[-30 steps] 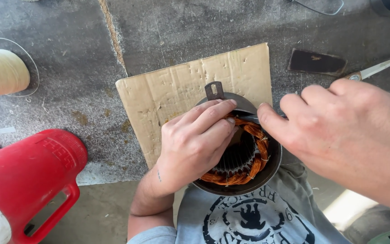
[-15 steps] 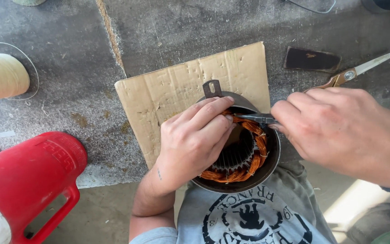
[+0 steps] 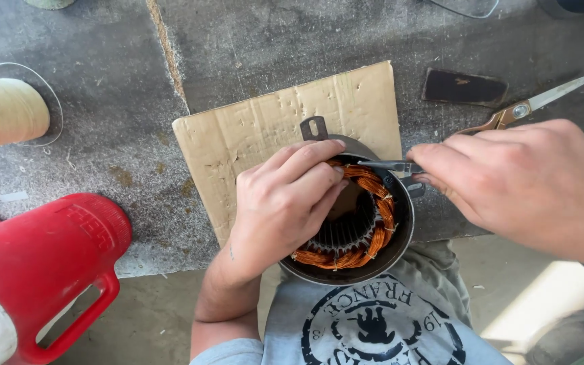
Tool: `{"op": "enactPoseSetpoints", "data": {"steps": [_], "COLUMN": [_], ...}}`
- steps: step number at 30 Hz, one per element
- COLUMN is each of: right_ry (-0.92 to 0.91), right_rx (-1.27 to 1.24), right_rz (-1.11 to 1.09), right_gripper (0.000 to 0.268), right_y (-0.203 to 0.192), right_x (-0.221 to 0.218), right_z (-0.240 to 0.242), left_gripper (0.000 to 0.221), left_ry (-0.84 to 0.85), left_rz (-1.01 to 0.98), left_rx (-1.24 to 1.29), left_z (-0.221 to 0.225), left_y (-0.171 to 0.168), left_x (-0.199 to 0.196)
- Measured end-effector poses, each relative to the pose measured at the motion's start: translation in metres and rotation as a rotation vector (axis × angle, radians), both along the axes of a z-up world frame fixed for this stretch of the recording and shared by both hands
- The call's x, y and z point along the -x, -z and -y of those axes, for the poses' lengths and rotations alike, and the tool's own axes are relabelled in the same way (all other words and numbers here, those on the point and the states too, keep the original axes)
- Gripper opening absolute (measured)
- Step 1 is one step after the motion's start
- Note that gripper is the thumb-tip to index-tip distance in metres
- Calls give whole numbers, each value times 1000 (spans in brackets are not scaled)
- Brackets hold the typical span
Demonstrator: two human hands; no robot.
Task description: Adjusting and shaping copper windings inside an electric motor stator using pliers and hands at a repair bench.
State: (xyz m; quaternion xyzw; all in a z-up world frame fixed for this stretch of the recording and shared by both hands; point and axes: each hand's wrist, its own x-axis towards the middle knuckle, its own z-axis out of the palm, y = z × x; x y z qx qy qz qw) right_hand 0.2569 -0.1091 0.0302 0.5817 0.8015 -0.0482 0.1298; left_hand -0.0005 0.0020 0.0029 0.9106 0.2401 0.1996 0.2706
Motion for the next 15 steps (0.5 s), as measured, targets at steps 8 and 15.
{"op": "enactPoseSetpoints", "data": {"steps": [8,15], "right_ry": [-50,-84], "right_rx": [380,373], "right_rz": [144,236], "right_gripper": [17,18], "right_y": [-15,-21], "right_x": [17,22], "right_z": [-19,-24], "left_gripper": [14,15], "left_ry": [-14,-26], "left_rz": [1,-10], "left_rx": [12,-9], "left_z": [2,4], "left_y": [-2,-2], "left_x": [1,0]}}
